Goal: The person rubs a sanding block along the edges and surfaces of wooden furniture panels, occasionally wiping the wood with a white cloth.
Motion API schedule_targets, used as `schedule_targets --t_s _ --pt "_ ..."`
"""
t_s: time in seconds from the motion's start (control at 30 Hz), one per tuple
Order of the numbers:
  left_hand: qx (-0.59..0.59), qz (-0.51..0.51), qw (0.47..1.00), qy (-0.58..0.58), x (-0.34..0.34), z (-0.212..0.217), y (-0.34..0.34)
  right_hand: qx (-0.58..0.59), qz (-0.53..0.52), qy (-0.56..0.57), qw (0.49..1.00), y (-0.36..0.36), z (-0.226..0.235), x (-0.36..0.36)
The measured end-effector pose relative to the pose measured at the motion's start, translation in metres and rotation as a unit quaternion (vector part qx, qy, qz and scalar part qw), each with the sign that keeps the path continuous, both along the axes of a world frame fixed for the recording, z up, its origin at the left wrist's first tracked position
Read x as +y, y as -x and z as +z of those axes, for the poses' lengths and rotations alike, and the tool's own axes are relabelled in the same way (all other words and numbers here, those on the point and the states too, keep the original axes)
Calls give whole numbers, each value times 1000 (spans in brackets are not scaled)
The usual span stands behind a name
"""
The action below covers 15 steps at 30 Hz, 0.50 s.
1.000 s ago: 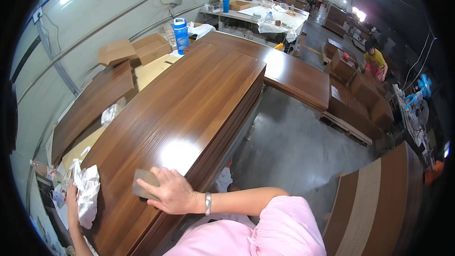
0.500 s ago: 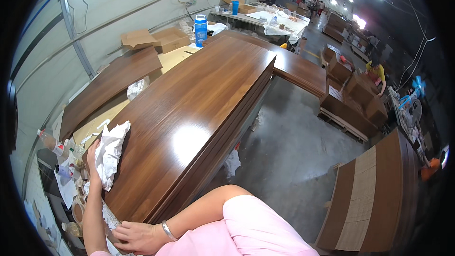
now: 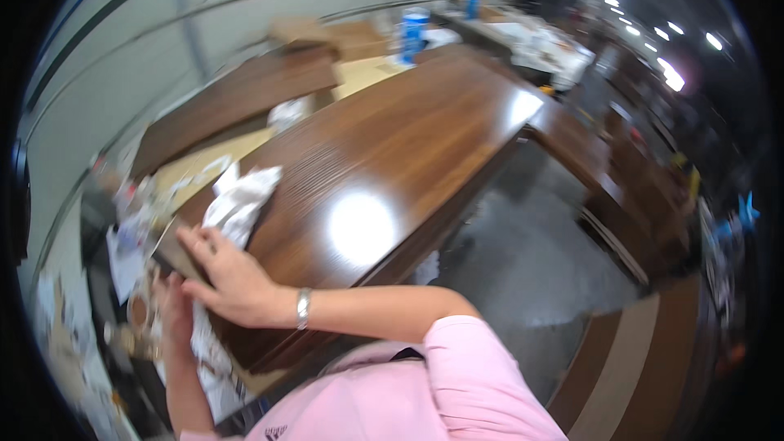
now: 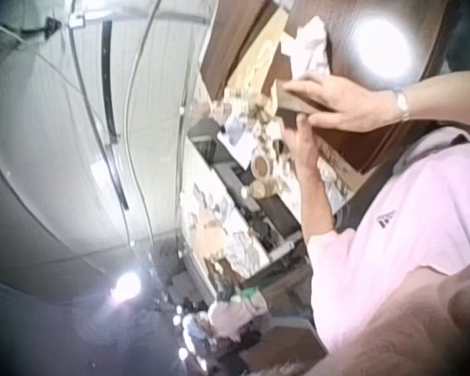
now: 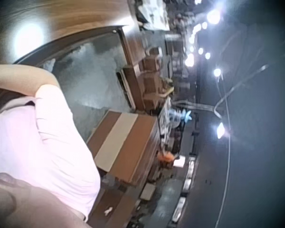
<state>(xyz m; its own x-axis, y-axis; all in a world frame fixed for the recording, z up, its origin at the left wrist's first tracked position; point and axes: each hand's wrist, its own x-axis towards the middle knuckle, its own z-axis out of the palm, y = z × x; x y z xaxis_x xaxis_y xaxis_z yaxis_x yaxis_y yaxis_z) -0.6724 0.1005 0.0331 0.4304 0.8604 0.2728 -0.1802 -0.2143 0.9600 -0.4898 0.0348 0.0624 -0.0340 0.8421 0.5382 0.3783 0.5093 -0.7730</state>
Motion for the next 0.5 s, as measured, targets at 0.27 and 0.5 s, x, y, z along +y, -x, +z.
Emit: schedule_targets --t_s 0.27,0.5 --pt "21 324 945 -48 12 12 79 -290 -57 -110 949 -50 22 61" --pt "321 369 869 -73 61 -95 97 -414 -87 19 906 -85 -17 103"
